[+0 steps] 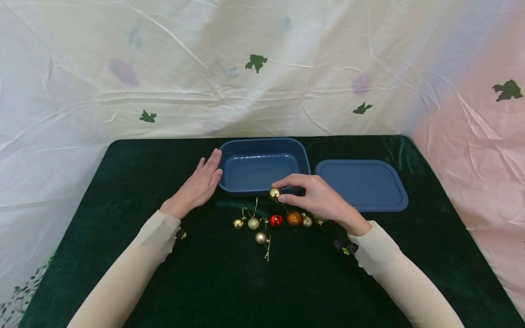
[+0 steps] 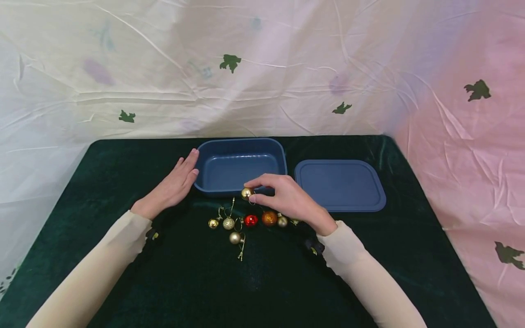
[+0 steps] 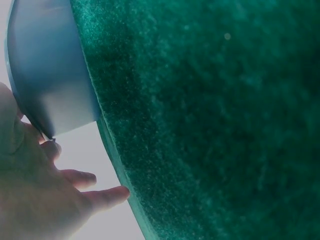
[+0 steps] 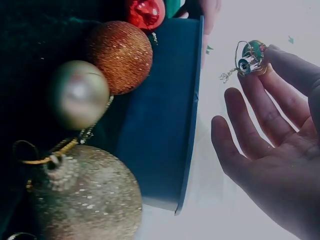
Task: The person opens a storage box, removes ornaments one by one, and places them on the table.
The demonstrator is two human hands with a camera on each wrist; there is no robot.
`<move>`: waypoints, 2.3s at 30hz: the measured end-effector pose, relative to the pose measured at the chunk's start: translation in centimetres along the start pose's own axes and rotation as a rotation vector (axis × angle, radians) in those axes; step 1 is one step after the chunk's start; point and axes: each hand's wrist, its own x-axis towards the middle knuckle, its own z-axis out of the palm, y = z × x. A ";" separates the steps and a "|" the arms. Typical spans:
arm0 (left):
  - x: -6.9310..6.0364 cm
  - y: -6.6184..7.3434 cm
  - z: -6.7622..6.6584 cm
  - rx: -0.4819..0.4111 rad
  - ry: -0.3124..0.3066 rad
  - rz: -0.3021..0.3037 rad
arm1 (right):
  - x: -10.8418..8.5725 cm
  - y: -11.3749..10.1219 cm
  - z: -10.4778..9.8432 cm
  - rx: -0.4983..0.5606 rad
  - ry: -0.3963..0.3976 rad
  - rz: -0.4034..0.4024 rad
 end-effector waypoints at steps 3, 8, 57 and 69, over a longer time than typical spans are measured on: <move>0.0 0.0 0.0 0.000 -0.002 0.000 | -0.3 0.1 0.2 0.008 0.003 -0.021; 0.0 0.0 -0.1 0.001 -0.004 0.001 | -0.7 0.4 0.5 0.020 0.006 -0.030; 0.0 -0.1 -0.1 0.012 0.005 0.012 | -4.5 1.1 3.0 -0.048 -0.008 -0.122; 0.1 -0.2 -0.1 0.010 0.005 0.012 | -4.8 0.9 3.7 -0.166 -0.016 -0.180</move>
